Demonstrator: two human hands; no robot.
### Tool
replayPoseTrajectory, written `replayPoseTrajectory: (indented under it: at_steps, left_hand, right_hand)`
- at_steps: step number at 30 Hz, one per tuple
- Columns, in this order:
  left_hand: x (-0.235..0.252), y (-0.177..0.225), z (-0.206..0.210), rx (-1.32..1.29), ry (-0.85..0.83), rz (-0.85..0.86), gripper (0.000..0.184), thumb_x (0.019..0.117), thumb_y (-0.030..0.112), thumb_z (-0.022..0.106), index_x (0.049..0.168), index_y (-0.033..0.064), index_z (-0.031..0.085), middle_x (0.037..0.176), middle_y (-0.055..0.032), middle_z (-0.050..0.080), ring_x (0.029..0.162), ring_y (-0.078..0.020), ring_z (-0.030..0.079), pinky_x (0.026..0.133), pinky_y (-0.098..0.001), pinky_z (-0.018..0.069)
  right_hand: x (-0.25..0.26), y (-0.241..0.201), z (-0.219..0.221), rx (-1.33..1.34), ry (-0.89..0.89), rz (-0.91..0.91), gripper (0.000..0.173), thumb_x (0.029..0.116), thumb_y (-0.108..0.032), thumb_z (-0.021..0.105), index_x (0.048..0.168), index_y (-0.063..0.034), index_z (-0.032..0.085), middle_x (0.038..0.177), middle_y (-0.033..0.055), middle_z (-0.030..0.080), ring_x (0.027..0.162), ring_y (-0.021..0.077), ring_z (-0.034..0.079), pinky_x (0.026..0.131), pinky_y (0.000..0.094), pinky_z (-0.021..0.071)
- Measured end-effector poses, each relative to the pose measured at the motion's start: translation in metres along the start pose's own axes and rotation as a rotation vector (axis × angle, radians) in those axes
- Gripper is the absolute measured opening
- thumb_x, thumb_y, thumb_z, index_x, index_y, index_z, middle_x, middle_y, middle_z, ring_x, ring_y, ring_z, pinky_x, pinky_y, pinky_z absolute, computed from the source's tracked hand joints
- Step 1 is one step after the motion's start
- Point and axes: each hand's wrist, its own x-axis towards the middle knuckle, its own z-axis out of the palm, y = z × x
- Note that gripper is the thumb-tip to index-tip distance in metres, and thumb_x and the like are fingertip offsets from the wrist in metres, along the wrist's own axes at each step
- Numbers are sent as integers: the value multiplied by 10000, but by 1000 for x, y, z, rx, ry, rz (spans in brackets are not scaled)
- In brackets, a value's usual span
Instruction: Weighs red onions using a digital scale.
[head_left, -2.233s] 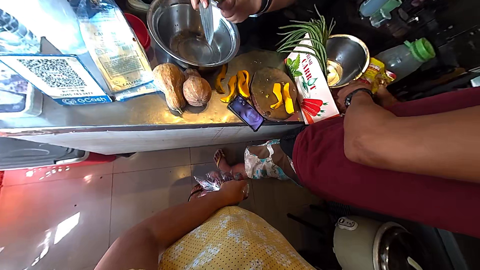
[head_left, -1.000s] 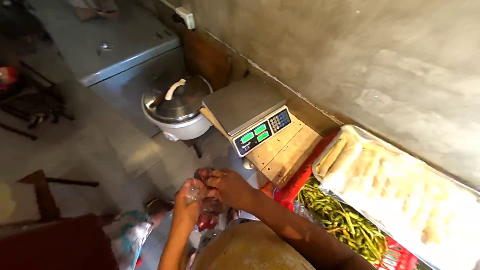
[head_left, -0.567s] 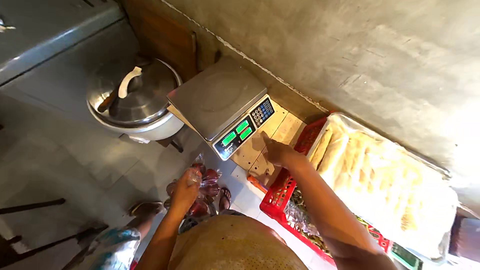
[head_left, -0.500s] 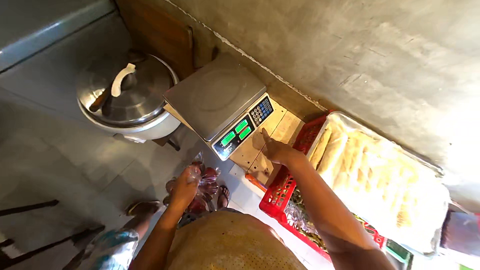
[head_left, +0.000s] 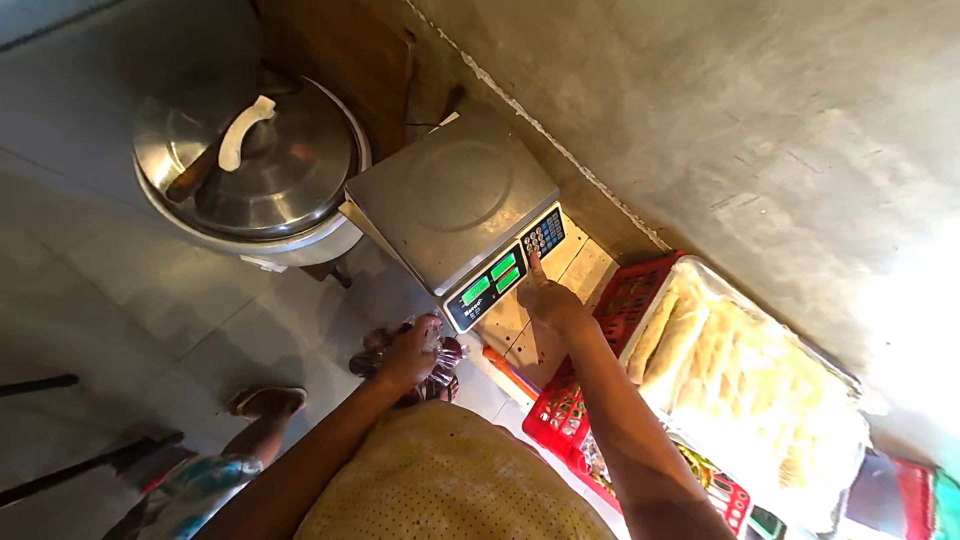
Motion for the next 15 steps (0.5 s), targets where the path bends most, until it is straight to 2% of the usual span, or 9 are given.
replayPoseTrajectory:
  at_steps: [4, 6, 8, 10, 12, 15]
  left_hand:
    - [5, 10, 2, 30, -22, 6, 581, 952, 123, 609, 1501, 120, 421, 1324, -196, 611, 1209, -327, 613, 1025, -535, 487]
    - [7, 12, 0, 48, -24, 17, 568, 957, 126, 601, 1494, 93, 418, 1312, -205, 611, 1194, -329, 618, 1015, -534, 493]
    - [7, 14, -3, 68, -19, 22, 543, 972, 135, 592, 1486, 79, 425, 1308, -216, 610, 1196, -344, 615, 1013, -545, 491]
    - [8, 13, -3, 99, -11, 25, 521, 981, 154, 579, 1476, 75, 436, 1306, -215, 612, 1205, -350, 611, 1018, -555, 487]
    - [9, 12, -1, 125, 3, 14, 530, 985, 177, 580, 1485, 88, 431, 1300, -210, 620, 1210, -356, 611, 1019, -565, 485]
    - [11, 13, 0, 127, 27, 11, 530, 992, 180, 577, 1492, 87, 427, 1301, -215, 621, 1208, -355, 614, 1023, -562, 483]
  right_hand:
    - [-9, -16, -2, -153, 11, 68, 940, 1019, -277, 592, 1656, -277, -98, 1318, 221, 642, 1163, 437, 648, 945, 634, 509]
    - [-4, -6, -6, -96, -20, 17, 975, 1002, -289, 621, 1656, -278, -101, 1335, 231, 629, 1181, 445, 635, 956, 664, 492]
    - [1, 3, -11, 25, -42, -42, 942, 1023, -300, 603, 1657, -267, -93, 1314, 239, 629, 1200, 425, 623, 1001, 648, 474]
    - [7, 9, -10, 102, -20, -60, 940, 1028, -341, 601, 1656, -272, -95, 1287, 239, 646, 1183, 423, 632, 1003, 641, 479]
    - [10, 10, -10, 98, -9, -50, 926, 1032, -348, 596, 1656, -306, -87, 1289, 237, 649, 1177, 434, 634, 989, 654, 480]
    - [15, 13, -12, 97, -15, -77, 916, 1038, -336, 590, 1658, -299, -83, 1284, 242, 650, 1164, 435, 639, 982, 653, 484]
